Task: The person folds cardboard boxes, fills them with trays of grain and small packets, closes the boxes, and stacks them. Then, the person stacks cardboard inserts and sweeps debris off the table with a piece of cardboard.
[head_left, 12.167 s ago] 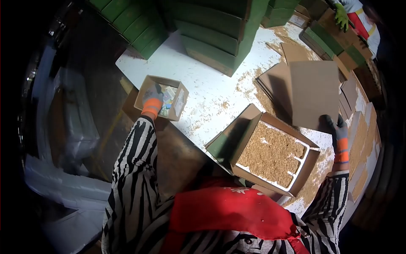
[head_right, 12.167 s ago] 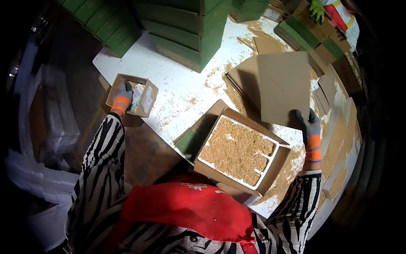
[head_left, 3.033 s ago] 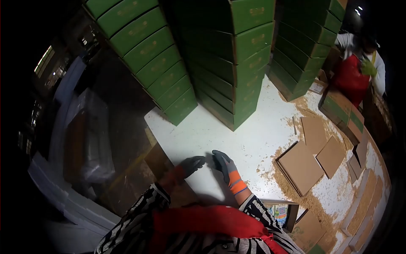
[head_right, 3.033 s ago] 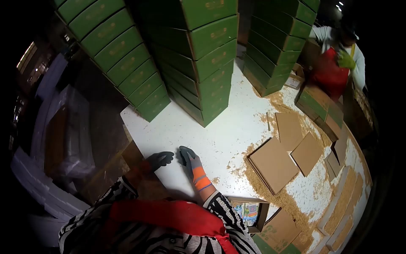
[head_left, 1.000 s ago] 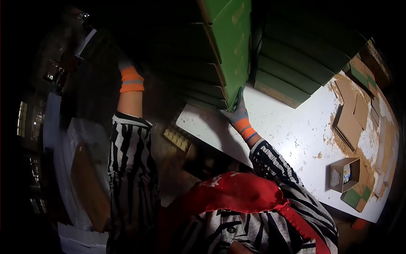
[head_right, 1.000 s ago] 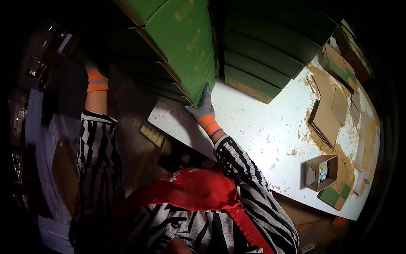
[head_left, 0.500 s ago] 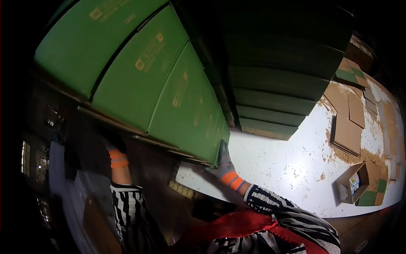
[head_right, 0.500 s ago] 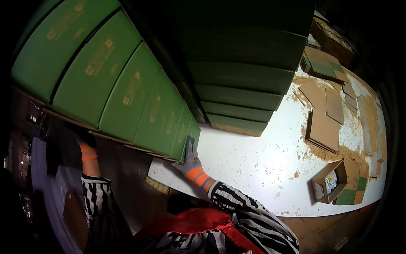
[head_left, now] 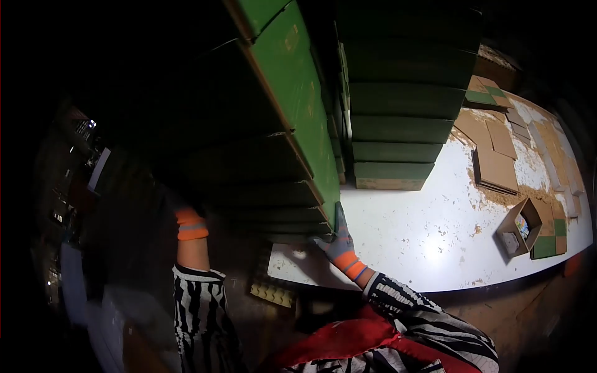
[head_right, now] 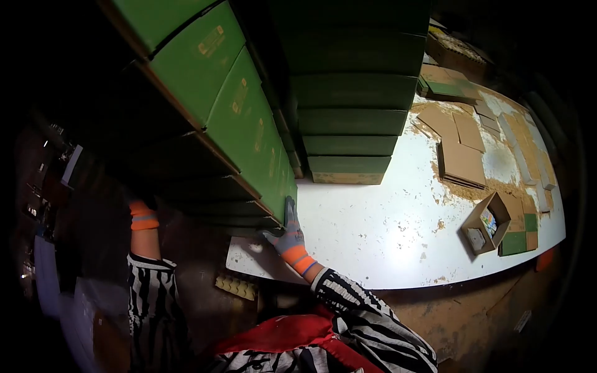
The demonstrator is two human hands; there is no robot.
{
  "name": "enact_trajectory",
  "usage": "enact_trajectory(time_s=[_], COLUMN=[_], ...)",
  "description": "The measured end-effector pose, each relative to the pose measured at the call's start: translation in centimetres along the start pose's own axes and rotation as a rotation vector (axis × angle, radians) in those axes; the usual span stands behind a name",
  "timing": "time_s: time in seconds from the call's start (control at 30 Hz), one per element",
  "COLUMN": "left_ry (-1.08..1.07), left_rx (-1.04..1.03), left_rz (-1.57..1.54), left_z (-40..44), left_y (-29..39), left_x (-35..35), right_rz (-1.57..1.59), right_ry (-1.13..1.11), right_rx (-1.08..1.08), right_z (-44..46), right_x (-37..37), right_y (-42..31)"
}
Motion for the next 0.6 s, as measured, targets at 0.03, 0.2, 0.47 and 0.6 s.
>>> enact_trajectory(time_s=[0.03,0.2,0.47,0.6], left_ry=[0.007,0.041,0.110,0.138], left_rx=[0.012,0.079,0.191,0.223], left_rz=[0.009,0.098,0.254,0.330], left_z=[0.2,1.0,1.2,0.9], left_y=[0.5,1.8,2.3,2.1], left_x=[-0.1,-0.2,-0.5,-1.3], right_rz=[-0.001,0.039,0.201,0.151], right_ry=[0.037,0.169,0.243,0.251], right_rx=[-0.002,-0.010,0.019,0.061], right_z=[-0.2,-0.5,1.3,0.8], right_x=[-0.1,-1.0,-1.1,-1.0], right_y=[-0.1,-0.2,1.1,1.1])
Point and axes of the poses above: each hand's wrist, its own z-axis towards the middle knuckle, its own x-axis out of the back of the hand, y = z × x, the point moved 6 cm from there along z, towards the middle knuckle, and after that the axes turned 10 degrees about -y, right-handed, at the moved point
